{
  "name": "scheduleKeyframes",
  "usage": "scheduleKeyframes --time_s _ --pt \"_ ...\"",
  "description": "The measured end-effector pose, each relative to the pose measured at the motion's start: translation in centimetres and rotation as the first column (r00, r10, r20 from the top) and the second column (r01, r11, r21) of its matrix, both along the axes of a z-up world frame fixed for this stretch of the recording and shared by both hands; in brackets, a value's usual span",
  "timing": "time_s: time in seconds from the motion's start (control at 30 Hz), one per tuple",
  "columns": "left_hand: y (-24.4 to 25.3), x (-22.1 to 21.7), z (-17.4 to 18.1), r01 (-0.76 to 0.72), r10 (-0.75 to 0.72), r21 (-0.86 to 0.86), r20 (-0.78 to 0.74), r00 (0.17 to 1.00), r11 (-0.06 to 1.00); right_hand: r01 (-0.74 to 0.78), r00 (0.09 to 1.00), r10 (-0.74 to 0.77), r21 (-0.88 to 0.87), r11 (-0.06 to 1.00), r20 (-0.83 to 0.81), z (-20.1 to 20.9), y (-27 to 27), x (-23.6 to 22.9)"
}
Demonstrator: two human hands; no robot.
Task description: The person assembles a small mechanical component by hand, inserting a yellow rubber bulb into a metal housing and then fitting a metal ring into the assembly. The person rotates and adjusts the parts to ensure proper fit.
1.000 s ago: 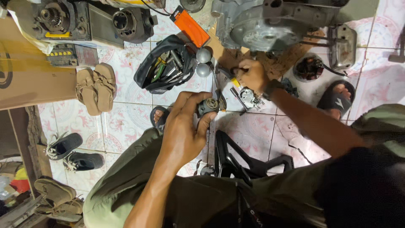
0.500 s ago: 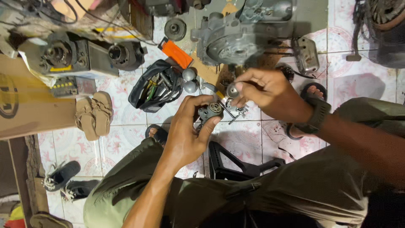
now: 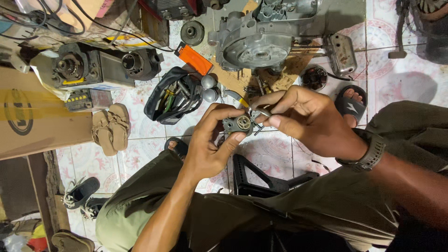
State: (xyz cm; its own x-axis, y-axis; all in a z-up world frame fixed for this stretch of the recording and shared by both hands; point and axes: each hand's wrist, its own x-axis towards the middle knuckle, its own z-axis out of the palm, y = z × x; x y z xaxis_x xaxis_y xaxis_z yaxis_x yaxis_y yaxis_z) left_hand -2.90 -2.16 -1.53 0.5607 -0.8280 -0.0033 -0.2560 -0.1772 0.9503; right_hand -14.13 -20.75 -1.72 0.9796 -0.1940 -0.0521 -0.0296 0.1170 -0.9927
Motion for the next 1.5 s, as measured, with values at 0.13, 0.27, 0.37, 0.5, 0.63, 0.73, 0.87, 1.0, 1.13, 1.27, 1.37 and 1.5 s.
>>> scheduleKeyframes --time_s 0.13,0.27,0.37,0.5,0.63,0.73,0.87,1.0,1.13,1.27,1.37,1.5 --pt "-0.1 0.0 -0.4 0.014 -0.015 0.054 0.019 1.0 0.998 0.018 0.999 -0.016 -0.041 0.999 0.032 -0.9 0.2 -0.4" --pt "-0.1 -0.4 -1.4 -0.006 0.006 0.003 -0.131 0.991 1.0 -0.004 0.993 0.008 -0.039 0.999 0.116 -0.8 0.8 -0.4" --pt "0.0 -0.5 -1.7 -0.028 0.029 0.008 -0.173 0.984 1.0 -0.002 0.998 0.01 -0.126 0.992 0.061 -0.5 1.1 -0.4" --pt "0.2 -0.4 -1.6 -0.034 0.039 0.055 -0.092 0.995 0.998 -0.008 0.998 0.021 -0.234 0.972 0.056 -0.6 1.2 -0.3" --pt "0.2 -0.3 -1.3 -0.041 0.045 0.054 -0.075 0.996 0.998 -0.007 0.995 0.024 -0.182 0.983 0.094 -0.9 1.4 0.0" --pt "0.2 -0.4 -1.3 -0.056 0.064 0.059 -0.141 0.988 0.997 0.008 0.998 0.003 -0.187 0.982 0.057 -1.1 1.5 0.0" --pt "0.0 -0.6 -1.1 -0.08 0.086 0.08 -0.084 0.993 0.994 -0.003 0.999 0.009 -0.169 0.986 0.033 -1.3 1.7 0.1" --pt "0.0 -0.7 -1.0 -0.101 0.104 0.078 -0.031 0.994 0.992 0.029 0.999 -0.034 -0.193 0.981 -0.025 -1.3 1.3 0.1" --pt "-0.1 -0.7 -0.8 -0.119 0.118 0.084 0.013 0.993 0.989 0.041 0.996 -0.044 -0.031 0.999 -0.078 -1.9 1.1 0.3" --pt "-0.2 -0.8 -0.8 -0.118 0.119 0.066 -0.015 0.993 0.991 0.089 0.954 -0.078 0.026 0.996 -0.288 -2.7 0.9 0.4" --pt "-0.2 -0.9 -0.8 -0.122 0.128 0.077 -0.091 0.988 0.99 0.152 0.932 -0.115 0.08 0.985 -0.344 -2.6 1.1 0.6" --pt "-0.3 -0.9 -0.7 -0.114 0.134 0.13 -0.152 0.979 0.985 0.187 0.929 -0.167 0.031 0.982 -0.33 -2.5 1.2 0.7"
